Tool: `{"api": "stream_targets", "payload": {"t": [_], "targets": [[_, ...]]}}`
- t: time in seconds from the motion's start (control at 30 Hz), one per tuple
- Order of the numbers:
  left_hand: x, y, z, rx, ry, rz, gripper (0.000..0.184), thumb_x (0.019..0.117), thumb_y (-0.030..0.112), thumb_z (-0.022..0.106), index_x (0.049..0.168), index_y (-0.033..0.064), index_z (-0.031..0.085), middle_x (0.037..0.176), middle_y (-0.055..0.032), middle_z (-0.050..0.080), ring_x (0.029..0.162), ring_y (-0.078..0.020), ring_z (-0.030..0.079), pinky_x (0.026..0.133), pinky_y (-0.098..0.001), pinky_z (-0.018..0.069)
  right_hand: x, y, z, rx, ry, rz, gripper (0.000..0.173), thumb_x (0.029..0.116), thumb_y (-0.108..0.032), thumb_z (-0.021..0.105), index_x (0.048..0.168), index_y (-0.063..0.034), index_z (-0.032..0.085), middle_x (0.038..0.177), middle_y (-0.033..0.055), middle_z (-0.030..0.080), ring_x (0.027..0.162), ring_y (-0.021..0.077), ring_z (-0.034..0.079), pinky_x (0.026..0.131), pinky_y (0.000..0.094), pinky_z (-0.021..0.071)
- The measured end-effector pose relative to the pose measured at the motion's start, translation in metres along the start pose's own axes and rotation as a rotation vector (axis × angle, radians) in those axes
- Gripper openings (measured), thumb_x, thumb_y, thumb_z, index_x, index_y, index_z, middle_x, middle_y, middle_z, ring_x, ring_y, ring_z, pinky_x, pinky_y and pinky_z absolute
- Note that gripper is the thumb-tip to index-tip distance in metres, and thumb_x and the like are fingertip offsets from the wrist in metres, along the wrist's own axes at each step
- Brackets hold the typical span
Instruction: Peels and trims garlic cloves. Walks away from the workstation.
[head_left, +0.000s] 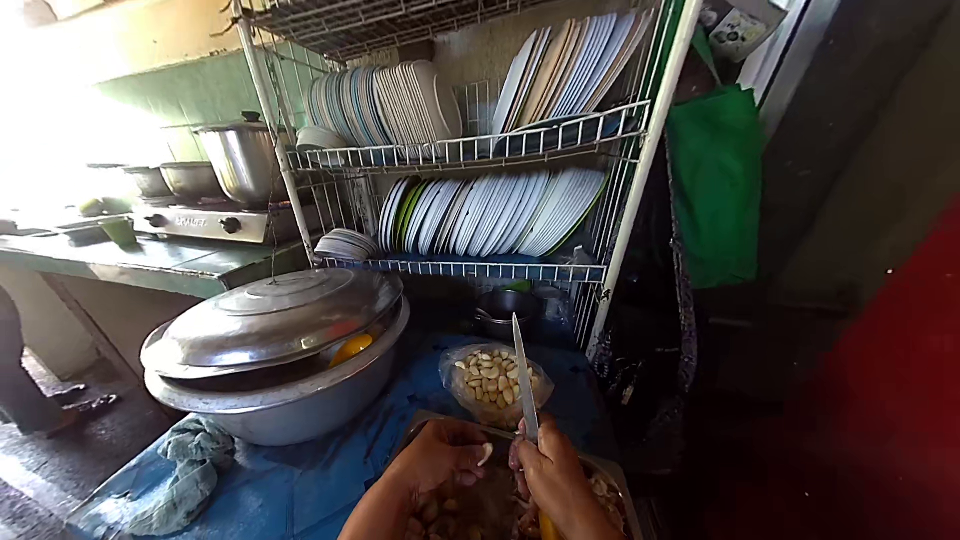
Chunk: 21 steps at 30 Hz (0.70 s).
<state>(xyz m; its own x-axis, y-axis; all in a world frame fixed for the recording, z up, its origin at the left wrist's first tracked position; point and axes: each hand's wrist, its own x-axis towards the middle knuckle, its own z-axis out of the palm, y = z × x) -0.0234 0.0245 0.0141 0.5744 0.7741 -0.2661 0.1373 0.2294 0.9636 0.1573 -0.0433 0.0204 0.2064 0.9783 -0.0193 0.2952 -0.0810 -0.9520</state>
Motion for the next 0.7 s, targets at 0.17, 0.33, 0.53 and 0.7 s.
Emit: {"api": "stream_targets", "payload": {"t": [0.17,0.33,0.53,0.7], "targets": [[0.033,0.030,0.010,0.477,0.072,-0.020,0.027,0.0978,0.013,0.068,0.119,-0.0032,0.063,0.098,-0.0106,0.068,0.079,-0.0138,0.067,0.077,-0.0302,0.0572,-0.002,0.000,0.002,0.199,0.130,-0.074,0.024,0.0974,-0.002,0.043,0.121,0.0025,0.047,0.073,0.0041,0.059,0.048,0.0111,0.055,0.045,0.0275,0.0492],[0.073,0.049,0.020,0.311,0.321,0.155,0.041,0.1029,0.010,0.059,0.139,-0.0077,0.051,0.130,-0.0240,0.061,0.103,-0.0266,0.071,0.090,-0.0384,0.0600,-0.004,0.003,0.007,0.135,0.130,-0.107,0.029,0.0940,-0.003,0.044,0.123,0.0029,0.048,0.075,0.0051,0.061,0.051,0.0141,0.057,0.048,0.0316,0.0514],[0.040,0.009,0.011,0.870,0.564,0.287,0.032,0.1040,0.018,0.052,0.126,0.0035,0.069,0.126,-0.0139,0.069,0.107,-0.0252,0.069,0.098,-0.0419,0.0539,0.001,0.004,0.009,0.108,0.095,-0.043,0.030,0.0964,-0.003,0.045,0.125,0.0017,0.048,0.075,0.0044,0.061,0.051,0.0131,0.057,0.047,0.0294,0.0504],[0.010,-0.016,0.008,0.985,0.510,0.142,0.031,0.1057,0.019,0.050,0.127,0.0077,0.070,0.130,-0.0121,0.067,0.120,-0.0268,0.065,0.106,-0.0450,0.0487,0.002,0.004,0.020,0.019,-0.010,0.036,0.032,0.0981,-0.003,0.048,0.130,0.0026,0.047,0.076,0.0060,0.060,0.053,0.0142,0.058,0.051,0.0304,0.0524]]}}
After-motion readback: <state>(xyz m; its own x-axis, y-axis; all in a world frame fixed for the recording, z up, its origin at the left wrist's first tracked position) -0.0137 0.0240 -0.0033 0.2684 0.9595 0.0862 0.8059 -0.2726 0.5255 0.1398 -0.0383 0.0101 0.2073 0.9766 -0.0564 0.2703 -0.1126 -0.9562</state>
